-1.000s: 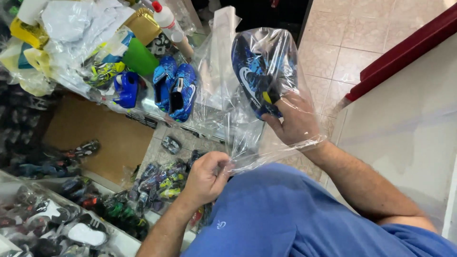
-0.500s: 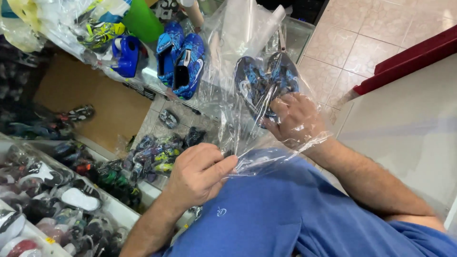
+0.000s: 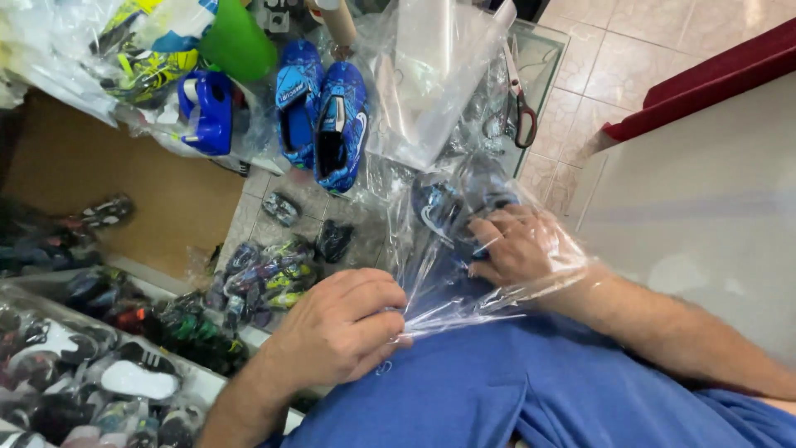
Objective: Placing athletic shoes into plastic bags and tying them closed for storage or sale.
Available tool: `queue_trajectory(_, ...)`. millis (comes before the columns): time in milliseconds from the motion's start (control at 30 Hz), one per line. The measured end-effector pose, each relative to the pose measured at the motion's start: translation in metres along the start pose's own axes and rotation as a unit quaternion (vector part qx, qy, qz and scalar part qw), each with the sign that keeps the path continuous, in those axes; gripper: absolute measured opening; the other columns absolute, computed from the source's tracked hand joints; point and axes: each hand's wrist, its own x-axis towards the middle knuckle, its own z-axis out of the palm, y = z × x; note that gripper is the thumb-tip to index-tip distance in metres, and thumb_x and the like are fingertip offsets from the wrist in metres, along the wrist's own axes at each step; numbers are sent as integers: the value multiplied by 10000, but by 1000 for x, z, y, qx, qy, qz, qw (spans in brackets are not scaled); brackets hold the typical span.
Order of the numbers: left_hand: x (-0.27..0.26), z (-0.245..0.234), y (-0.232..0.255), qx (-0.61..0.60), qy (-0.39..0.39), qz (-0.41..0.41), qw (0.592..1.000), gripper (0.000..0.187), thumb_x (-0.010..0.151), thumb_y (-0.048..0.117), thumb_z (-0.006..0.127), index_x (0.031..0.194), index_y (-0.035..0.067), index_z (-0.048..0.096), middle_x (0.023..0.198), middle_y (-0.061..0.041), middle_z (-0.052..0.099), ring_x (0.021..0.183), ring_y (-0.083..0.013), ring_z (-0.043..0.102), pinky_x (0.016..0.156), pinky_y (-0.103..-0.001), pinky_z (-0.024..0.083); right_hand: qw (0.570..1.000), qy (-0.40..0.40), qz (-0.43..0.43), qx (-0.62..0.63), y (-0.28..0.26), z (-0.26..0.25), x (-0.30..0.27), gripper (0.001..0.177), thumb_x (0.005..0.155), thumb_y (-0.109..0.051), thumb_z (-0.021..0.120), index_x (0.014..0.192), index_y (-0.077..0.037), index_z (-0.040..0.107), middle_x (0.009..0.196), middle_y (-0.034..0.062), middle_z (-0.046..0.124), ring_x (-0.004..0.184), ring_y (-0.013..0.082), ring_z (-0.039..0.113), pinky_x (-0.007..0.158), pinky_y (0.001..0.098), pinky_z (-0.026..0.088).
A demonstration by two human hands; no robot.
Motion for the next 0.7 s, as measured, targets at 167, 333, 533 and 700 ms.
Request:
queue_trajectory(167,-3,-11,-41,-148,-37,60,987,275,1017,167,631,806,6,556,1087,-183,673,1023,-372,691,931,-484,592,996,32,-43,-71,-27,-27,-21,832,985,-650,398,1634,-164,209,1574,171,331,1433,328,324,1167,509,193)
queue_trajectory(333,-5,-12,-71,-258,-35,94,961,304,1035,250,583,827,34,533,1111,-165,723,1042,-371,743,889,-476,624,988,-60,-47,135,-56,-82,-34,562,1018,-324,500,1519,-77,434,1611,332,265,1450,481,306,1115,542,324)
queue_trajectory(533,-11,-13,-93,-315,-8,109,943,360,933,329,723,822,53,519,909,-79,713,746,-281,729,637,-374,565,883,-189,-155,401,-78,-145,-42,533,1111,-352,382,1511,-13,477,1611,272,373,1469,416,377,1121,506,326)
queue_trajectory(700,-19,-19,-100,-330,5,71,941,265,943,262,740,951,76,551,850,-45,685,720,-247,713,624,-355,571,838,178,-144,496,-77,-163,-59,329,1036,-378,566,1008,-72,684,792,31,732,607,165,729,575,283,671)
